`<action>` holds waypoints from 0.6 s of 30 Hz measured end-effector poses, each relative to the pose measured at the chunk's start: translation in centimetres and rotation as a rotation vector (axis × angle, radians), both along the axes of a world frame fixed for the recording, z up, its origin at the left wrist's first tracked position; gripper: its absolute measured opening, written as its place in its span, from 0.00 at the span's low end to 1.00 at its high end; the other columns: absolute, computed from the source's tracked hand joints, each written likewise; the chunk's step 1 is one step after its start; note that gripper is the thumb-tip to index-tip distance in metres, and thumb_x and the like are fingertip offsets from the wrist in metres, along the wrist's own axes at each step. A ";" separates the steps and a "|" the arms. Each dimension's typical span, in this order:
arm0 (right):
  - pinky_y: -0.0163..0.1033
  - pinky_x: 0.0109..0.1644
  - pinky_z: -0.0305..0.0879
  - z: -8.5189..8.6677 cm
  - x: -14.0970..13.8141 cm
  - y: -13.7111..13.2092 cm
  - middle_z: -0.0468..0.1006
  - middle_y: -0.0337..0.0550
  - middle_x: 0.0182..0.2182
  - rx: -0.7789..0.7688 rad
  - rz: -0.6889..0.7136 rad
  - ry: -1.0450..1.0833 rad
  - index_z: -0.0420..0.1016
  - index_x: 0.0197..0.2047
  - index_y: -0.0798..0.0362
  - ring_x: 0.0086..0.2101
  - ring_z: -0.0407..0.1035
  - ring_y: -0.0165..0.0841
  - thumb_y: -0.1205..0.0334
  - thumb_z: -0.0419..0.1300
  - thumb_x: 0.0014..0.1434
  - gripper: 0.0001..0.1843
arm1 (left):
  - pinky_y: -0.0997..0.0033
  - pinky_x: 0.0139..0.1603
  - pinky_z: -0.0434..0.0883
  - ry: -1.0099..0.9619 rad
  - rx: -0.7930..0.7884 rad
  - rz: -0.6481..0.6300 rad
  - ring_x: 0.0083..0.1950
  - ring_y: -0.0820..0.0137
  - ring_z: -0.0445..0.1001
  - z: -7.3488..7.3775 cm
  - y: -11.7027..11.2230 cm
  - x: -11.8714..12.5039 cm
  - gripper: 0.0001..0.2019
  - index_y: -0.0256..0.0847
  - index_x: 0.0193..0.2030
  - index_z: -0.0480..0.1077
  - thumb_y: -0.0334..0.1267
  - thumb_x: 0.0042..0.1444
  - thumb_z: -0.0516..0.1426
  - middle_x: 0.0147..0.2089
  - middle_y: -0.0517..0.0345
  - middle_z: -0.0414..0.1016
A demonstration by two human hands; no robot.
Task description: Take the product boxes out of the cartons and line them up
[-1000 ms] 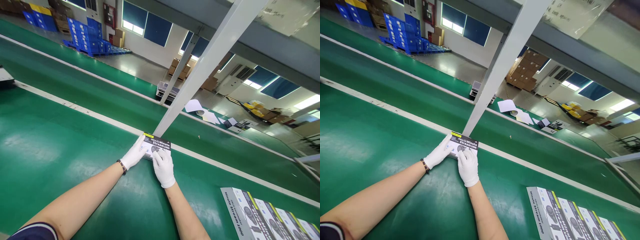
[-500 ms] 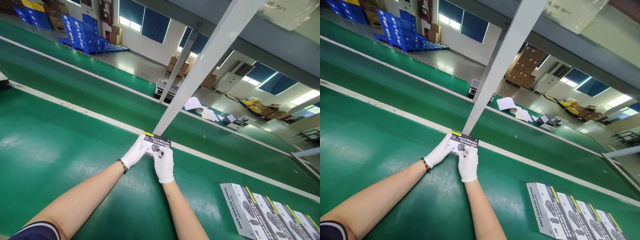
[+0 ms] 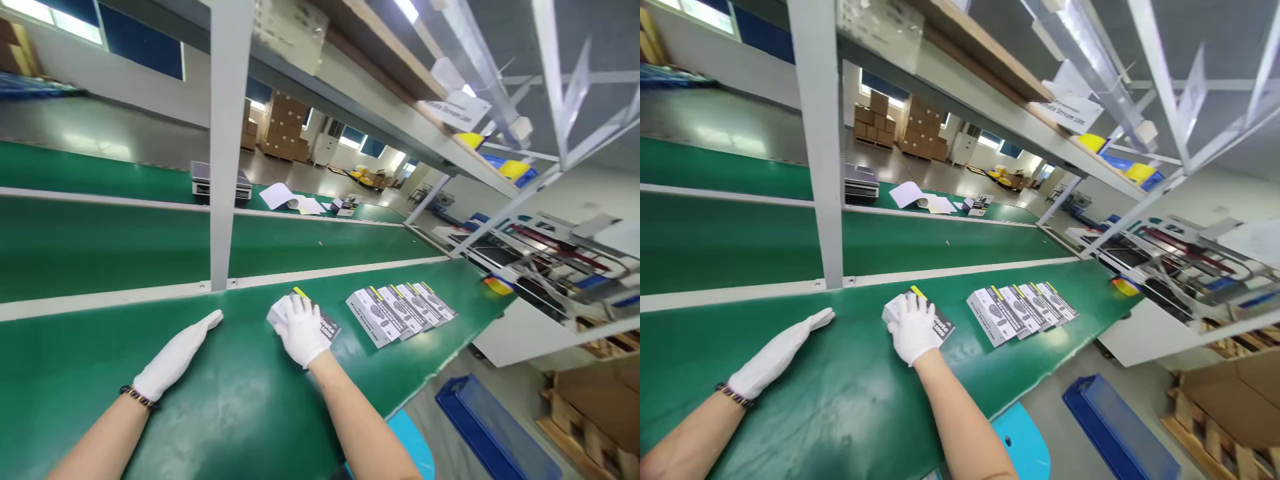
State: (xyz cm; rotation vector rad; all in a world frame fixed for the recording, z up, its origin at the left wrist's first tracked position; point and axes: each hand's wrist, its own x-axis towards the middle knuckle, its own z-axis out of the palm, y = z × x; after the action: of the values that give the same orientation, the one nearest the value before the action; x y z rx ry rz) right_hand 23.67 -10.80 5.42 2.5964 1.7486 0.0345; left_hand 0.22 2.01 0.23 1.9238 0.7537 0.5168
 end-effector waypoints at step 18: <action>0.59 0.60 0.47 1.9 16.4 -6.2 0.64 0.66 0.60 0.034 -0.637 -0.204 0.61 0.63 0.63 0.58 0.57 0.53 0.62 0.52 0.62 0.27 | 0.53 0.69 0.54 0.109 0.017 0.039 0.67 0.58 0.63 0.2 0.3 0.2 0.36 0.36 0.63 0.67 0.60 0.61 0.40 0.65 0.53 0.65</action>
State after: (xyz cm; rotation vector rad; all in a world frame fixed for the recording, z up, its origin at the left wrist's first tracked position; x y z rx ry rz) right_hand 40.05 -17.02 7.32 2.9126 0.8137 0.3078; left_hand 0.41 2.35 0.43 1.9685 0.8605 0.4461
